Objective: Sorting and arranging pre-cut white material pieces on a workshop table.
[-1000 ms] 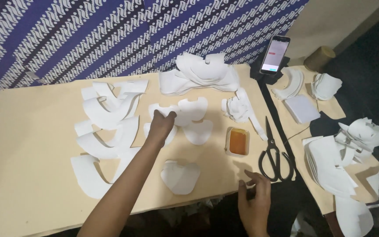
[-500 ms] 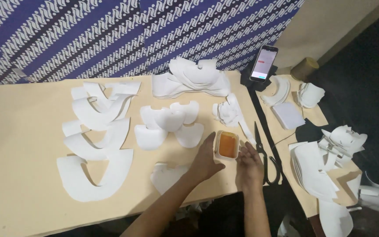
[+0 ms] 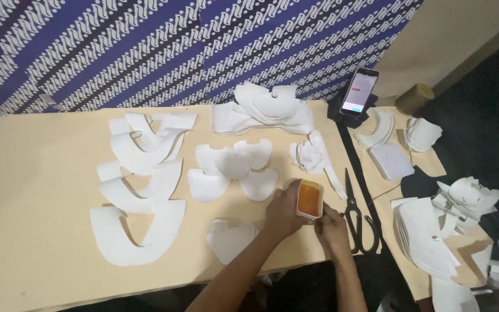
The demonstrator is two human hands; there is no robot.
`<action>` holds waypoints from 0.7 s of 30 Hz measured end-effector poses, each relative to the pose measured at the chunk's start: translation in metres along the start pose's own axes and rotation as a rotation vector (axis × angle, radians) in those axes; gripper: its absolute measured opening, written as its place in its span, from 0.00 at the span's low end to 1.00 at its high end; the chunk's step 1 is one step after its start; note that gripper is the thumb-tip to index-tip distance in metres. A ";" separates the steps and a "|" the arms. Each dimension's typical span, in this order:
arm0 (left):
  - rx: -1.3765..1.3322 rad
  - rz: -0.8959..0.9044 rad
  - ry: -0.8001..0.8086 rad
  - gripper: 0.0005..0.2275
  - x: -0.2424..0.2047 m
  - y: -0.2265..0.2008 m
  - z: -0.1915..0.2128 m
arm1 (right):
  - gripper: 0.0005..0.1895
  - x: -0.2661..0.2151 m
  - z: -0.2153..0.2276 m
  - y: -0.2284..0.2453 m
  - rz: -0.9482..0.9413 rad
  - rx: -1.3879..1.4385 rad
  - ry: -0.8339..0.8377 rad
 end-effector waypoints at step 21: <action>0.032 -0.316 -0.730 0.10 -0.139 0.034 -0.019 | 0.28 -0.073 0.030 0.067 0.436 -1.024 -0.082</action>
Point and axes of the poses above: each hand's wrist, its own x-axis towards the middle knuckle, its own z-axis out of the back of the hand, y = z × x, the point moved 1 cm from there along x, towards the middle knuckle, and after that the axes turned 14 degrees about y, right-handed, at the moved point
